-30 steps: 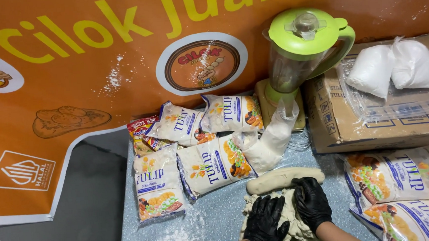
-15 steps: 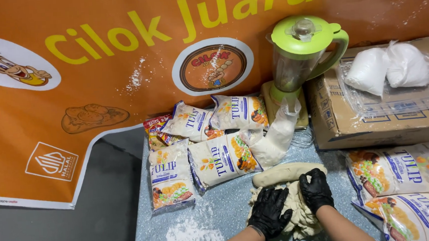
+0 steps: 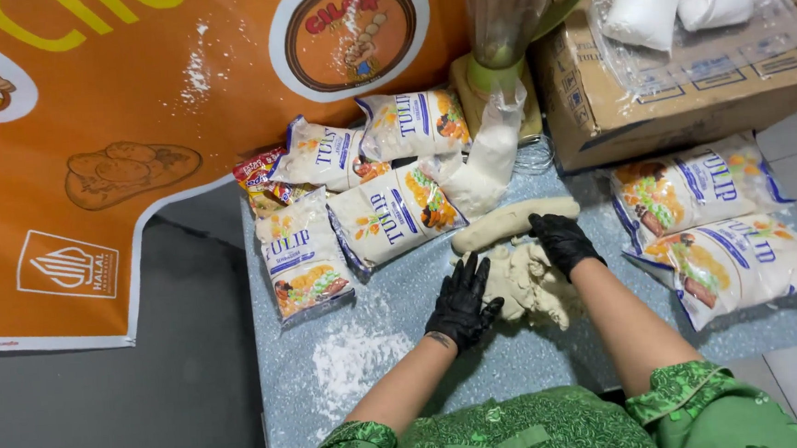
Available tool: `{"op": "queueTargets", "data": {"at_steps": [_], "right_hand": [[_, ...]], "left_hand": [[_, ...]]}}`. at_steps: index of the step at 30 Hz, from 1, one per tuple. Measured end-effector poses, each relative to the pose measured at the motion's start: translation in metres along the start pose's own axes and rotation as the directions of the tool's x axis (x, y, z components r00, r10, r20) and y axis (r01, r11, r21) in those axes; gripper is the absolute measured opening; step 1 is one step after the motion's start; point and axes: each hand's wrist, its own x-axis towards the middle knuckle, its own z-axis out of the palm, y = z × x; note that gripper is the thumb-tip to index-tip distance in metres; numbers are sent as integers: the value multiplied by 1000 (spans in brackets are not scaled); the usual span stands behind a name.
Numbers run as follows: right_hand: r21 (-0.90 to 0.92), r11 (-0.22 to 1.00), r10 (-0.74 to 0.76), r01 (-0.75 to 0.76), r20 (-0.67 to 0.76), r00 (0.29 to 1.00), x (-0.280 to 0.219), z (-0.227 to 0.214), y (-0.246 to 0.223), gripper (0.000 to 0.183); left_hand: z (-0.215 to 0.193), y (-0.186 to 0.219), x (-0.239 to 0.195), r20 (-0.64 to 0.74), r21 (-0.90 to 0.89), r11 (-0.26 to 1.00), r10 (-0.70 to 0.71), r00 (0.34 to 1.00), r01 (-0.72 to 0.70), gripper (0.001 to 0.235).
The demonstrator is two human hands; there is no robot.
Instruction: Kneading a large mass of dough on a floured surface and then portioning it into small, uniform pieces.
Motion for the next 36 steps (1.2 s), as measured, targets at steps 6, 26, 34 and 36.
{"op": "queueTargets", "data": {"at_steps": [6,26,34,36], "right_hand": [[26,997,66,-70,139,988,-60,-8,-43,75],[-351,887,-448,298,-506,737,-112,94,32,54],[-333,895,-420,296,-412,809,-69,85,42,57],[-312,909,-389,275,-398,831,-63,78,36,53]], "left_hand": [[-11,6,-13,-10,7,1000,19,1000,-19,79],[23,7,34,-305,-57,998,21,952,-40,45],[37,3,52,-390,-69,996,-80,917,57,34],[39,3,52,-440,-80,996,-74,895,43,29]]}}
